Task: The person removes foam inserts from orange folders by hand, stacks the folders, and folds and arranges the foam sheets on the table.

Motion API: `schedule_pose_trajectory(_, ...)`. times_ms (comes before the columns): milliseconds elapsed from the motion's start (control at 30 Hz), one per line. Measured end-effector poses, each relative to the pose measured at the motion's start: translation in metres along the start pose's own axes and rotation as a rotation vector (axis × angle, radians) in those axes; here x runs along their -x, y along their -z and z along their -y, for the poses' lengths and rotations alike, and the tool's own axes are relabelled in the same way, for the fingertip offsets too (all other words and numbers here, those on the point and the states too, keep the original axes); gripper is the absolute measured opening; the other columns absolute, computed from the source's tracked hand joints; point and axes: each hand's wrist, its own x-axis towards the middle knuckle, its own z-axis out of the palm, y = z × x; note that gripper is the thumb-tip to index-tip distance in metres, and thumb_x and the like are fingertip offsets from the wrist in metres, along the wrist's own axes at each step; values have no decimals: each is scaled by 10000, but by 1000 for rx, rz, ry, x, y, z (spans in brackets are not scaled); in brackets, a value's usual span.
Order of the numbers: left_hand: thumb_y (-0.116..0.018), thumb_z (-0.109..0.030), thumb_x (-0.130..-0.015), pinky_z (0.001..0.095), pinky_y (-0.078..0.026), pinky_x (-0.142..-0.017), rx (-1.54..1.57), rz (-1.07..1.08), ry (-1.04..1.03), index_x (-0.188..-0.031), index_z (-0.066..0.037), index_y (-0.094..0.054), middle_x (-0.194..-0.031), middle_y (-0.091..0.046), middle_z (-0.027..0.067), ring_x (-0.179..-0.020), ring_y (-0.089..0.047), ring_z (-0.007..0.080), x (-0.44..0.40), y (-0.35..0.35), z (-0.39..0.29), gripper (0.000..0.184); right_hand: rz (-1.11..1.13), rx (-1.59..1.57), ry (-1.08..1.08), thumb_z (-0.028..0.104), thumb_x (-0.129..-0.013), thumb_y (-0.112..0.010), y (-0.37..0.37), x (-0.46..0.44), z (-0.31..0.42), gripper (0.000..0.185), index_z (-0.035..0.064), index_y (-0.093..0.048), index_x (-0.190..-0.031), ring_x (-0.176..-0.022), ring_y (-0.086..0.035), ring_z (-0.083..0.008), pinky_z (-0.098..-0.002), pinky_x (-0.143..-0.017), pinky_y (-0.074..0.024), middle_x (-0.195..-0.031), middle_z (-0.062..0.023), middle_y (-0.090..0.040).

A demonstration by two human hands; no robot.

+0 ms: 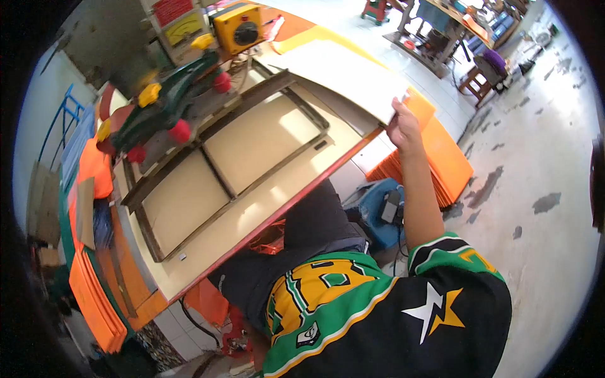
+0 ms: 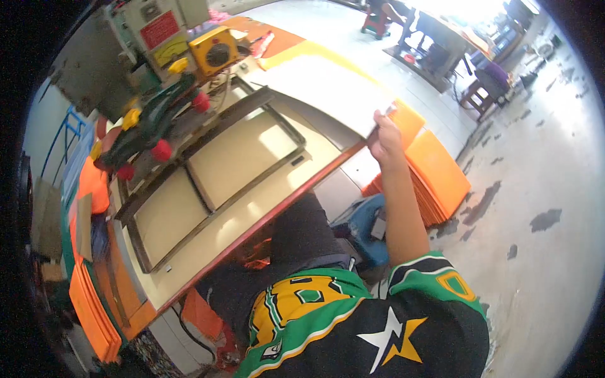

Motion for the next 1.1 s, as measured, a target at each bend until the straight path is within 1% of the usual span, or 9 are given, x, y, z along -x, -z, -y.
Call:
schedule_pose_trajectory(133,-564,-317,-939,420,-512,-788,-32,-1,-41,-1173,-64,-592,-1089,-653,121,-987,-612,269,-11,2,-4,346,2,112,-13,172,-978,-521,2,5,1,324,-9,-499,-1245,-1102,-593,-252,-423,-991,-471,-1190,-128,-602)
schedule_pose_trajectory(300,-560,-312,-945,415,-515,-774,-30,-22,-70,-1173,-54,-586,-1083,-651,120,-972,-613,265,-14,11,-1,346,30,539,-33,237,-912,-629,14,3,11,236,26,-593,-1011,-726,-644,-181,-327,-658,-555,-873,-87,-647)
schedule_pose_trajectory(400,-557,-310,-948,412,-517,-766,-12,-68,-58,-1174,-48,-582,-1079,-649,120,-964,-614,262,-3,14,15,346,84,1064,8,391,-931,-584,19,5,26,349,65,-646,-824,-521,-543,-104,-239,-466,-439,-634,-12,-574)
schedule_pose_trajectory(467,-556,-308,-951,410,-518,-760,14,-107,-42,-1174,-44,-579,-1077,-648,120,-958,-615,261,5,11,24,346,154,1092,-12,389,-949,-562,43,-11,22,364,84,-628,-764,-454,-448,-76,-227,-400,-350,-589,25,-518)
schedule_pose_trajectory(700,-550,-301,-960,403,-523,-740,404,-391,64,-1175,-30,-570,-1068,-645,119,-937,-617,255,23,23,55,347,167,1430,379,344,-978,-554,14,-9,42,388,51,-545,-724,-519,-405,-49,-234,-451,-342,-593,29,-422)
schedule_pose_trajectory(767,-548,-299,-962,401,-524,-735,808,-618,40,-1176,-27,-568,-1065,-645,119,-932,-617,253,12,39,67,347,251,1315,431,333,-974,-577,-5,-14,32,358,70,-516,-738,-520,-384,-34,-210,-456,-306,-597,42,-401)
schedule_pose_trajectory(867,-526,-291,-987,338,-514,-703,1764,-980,160,-1183,-20,-551,-1022,-647,120,-870,-610,233,-7,95,66,335,365,1245,390,346,-977,-577,-13,-51,27,335,102,-525,-754,-500,-386,-14,-202,-435,-255,-577,58,-406)
schedule_pose_trajectory(967,-545,-312,-981,300,-486,-666,1657,-1144,258,-1192,-29,-544,-928,-655,102,-797,-604,191,42,221,3,353,408,1296,422,338,-985,-561,-35,-72,19,339,99,-526,-747,-487,-386,-28,-208,-445,-266,-557,50,-407)
schedule_pose_trajectory(1100,-522,-347,-988,257,-458,-668,1515,-1344,101,-1214,-47,-563,-910,-663,78,-749,-579,139,50,319,-5,378,472,1387,435,318,-992,-548,-26,-120,1,368,80,-503,-715,-547,-378,-45,-227,-500,-290,-602,28,-381)
